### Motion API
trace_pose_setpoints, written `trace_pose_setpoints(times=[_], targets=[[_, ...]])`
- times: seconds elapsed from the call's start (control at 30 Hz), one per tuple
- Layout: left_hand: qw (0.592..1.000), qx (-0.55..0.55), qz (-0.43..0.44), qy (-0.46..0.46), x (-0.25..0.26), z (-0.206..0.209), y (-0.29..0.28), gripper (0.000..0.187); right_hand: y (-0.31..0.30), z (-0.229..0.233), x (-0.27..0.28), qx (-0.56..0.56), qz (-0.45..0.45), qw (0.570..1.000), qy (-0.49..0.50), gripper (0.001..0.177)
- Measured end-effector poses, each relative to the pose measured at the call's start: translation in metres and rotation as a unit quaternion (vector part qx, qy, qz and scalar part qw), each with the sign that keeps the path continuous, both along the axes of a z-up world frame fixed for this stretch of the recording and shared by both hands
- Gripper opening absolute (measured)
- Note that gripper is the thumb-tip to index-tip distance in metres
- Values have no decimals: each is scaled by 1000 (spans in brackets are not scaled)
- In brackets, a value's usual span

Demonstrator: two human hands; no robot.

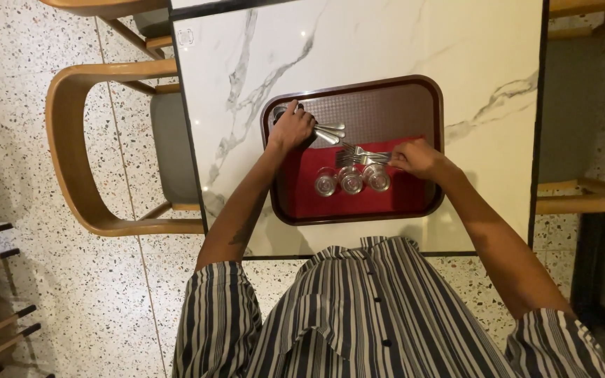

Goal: Clearing used silverware and glasses from a dining table onto a tray in a restaurant.

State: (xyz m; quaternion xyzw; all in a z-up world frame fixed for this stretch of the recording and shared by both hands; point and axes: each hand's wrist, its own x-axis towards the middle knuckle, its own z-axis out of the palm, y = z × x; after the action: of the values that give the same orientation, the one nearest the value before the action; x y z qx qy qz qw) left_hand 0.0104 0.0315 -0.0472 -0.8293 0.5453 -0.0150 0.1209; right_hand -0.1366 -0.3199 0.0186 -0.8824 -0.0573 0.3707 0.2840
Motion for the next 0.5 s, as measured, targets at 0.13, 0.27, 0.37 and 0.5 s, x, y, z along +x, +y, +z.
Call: trace_pose_setpoints(times=[0.13, 0.27, 0.37, 0.5], targets=[[1000, -9, -4, 3, 1, -27, 11, 22, -5, 21, -6, 28, -47, 998, -35, 27], [999, -13, 43, 23, -4, -16, 14, 26, -13, 65, -8, 50, -96, 990, -85, 24], [991, -32, 109, 74, -4, -13, 18, 26, -20, 86, -9, 87, -172, 975, -107, 25], [986, -39, 146, 70, 0, -11, 32, 24, -16, 116, -10, 111, -218, 956, -164, 23]])
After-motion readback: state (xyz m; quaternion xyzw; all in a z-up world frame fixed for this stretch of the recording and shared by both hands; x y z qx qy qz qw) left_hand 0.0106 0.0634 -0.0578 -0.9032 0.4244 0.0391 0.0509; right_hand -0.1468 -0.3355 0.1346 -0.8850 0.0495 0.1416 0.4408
